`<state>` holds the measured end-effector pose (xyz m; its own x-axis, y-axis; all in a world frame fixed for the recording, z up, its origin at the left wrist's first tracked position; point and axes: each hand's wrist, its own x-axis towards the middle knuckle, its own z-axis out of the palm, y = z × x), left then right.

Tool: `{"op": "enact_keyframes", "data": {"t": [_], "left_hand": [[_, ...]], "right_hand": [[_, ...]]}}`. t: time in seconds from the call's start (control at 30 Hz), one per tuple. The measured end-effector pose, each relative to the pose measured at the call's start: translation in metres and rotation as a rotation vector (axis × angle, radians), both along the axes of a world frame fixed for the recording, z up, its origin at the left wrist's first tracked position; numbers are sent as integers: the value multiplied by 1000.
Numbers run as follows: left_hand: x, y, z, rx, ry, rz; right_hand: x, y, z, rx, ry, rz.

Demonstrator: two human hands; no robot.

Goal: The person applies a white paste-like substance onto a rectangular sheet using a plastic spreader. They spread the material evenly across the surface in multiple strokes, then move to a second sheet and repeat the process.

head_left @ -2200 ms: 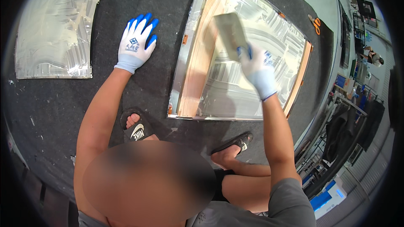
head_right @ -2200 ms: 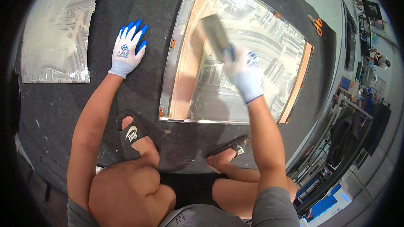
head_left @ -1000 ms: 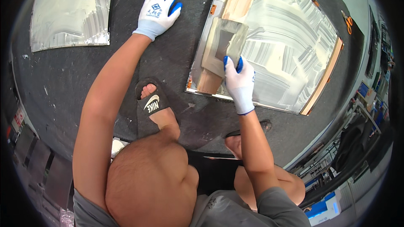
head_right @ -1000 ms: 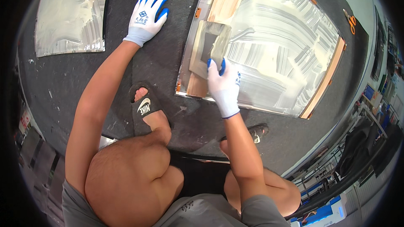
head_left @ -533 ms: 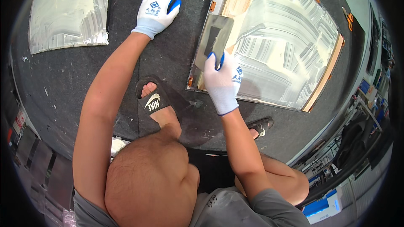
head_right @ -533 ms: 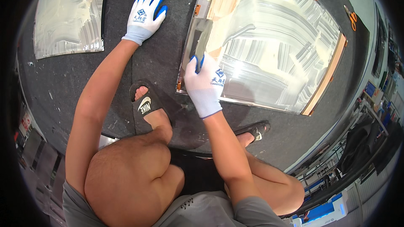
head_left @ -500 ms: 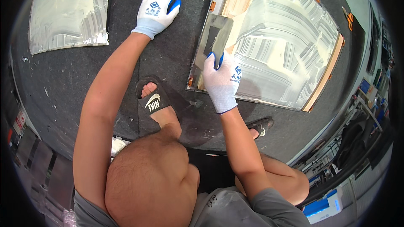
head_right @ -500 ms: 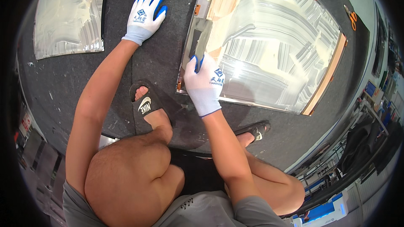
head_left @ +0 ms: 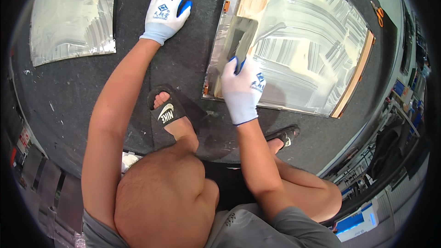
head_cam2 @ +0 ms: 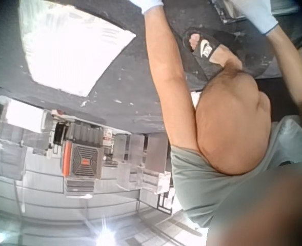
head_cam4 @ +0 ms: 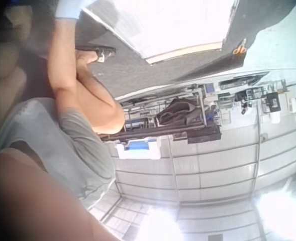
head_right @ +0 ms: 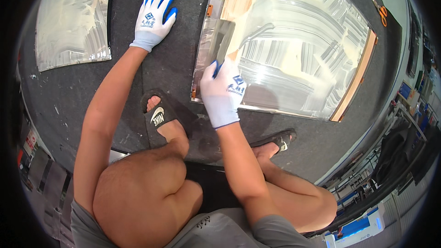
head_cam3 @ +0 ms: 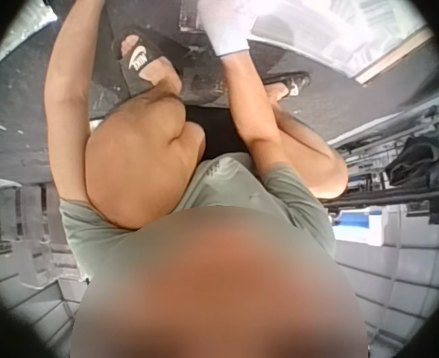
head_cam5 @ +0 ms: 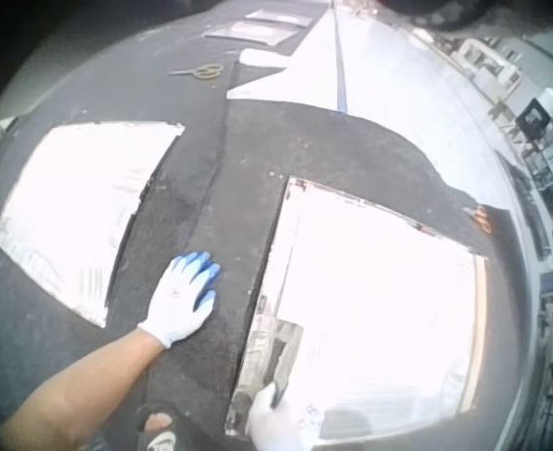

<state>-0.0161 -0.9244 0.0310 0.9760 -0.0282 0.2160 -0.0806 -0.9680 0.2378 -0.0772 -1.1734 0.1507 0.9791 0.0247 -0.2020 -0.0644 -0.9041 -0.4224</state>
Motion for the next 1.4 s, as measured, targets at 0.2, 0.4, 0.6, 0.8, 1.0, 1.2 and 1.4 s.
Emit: {"op": "enact_keyframes", "data": {"t": [0.2, 0.4, 0.6, 0.8, 1.0, 1.2, 1.4], "left_hand": [[-2, 1, -3, 18, 10, 16], [-4, 0, -2, 9, 18, 13], [-2, 2, -4, 18, 8, 15], [-1, 1, -2, 32, -2, 17], [1, -3, 15, -95, -63, -24], [1, -5, 23, -105, 25, 2], [-5, -5, 22, -85, 12, 1]], "right_hand": [[32, 12, -12, 31, -262, 48], [63, 18, -8, 34, -36, 186], [74, 21, -4, -33, -125, 92], [66, 6, -9, 1, -64, 58], [0, -18, -4, 66, -73, 149], [-31, -27, 10, 85, 296, 87], [-31, -32, 19, 2, 235, 158]]}}
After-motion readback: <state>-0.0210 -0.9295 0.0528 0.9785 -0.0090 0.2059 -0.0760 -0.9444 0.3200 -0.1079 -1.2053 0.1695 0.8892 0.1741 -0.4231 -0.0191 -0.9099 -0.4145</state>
